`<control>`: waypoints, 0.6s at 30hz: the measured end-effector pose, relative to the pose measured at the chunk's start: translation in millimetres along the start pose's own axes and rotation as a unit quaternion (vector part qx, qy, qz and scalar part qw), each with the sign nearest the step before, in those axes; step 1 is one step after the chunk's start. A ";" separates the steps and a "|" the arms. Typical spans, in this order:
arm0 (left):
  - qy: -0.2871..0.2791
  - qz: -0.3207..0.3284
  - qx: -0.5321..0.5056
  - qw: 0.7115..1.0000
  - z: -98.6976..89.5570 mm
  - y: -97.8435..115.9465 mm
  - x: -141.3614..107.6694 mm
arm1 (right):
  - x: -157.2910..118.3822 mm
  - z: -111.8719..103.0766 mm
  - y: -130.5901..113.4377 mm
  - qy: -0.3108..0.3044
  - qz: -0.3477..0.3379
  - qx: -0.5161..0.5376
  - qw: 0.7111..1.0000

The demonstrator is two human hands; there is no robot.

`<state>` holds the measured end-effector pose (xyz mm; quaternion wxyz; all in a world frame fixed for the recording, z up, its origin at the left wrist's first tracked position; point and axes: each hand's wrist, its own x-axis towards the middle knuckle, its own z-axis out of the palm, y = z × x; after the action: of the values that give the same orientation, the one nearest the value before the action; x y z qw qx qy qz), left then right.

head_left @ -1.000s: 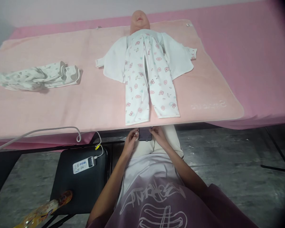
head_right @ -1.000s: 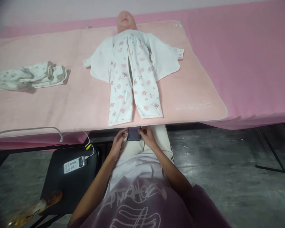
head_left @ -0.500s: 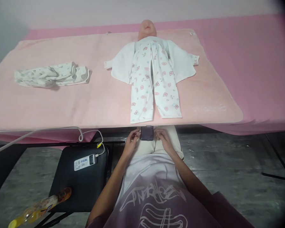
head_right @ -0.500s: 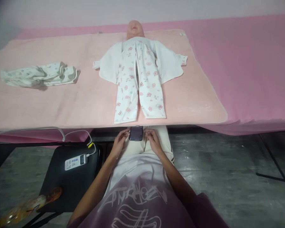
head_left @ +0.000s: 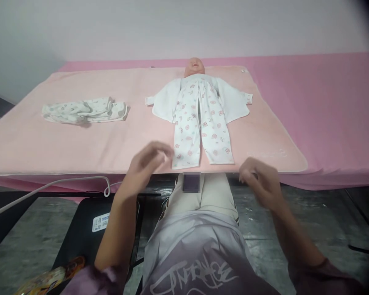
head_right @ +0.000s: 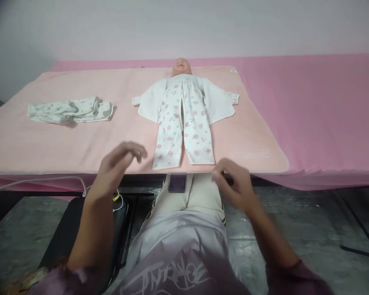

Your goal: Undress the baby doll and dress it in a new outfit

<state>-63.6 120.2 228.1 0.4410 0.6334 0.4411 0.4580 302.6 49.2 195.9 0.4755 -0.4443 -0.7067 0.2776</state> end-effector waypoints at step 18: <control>-0.170 0.058 0.224 0.958 6.3 -70.1 326.5 | 352.0 16.4 135.4 -0.102 0.086 -0.168 0.977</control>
<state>-5.8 449.1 221.8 0.3285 0.8094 0.4131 0.2574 283.0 424.7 228.9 0.2942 -0.5465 -0.7468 0.2387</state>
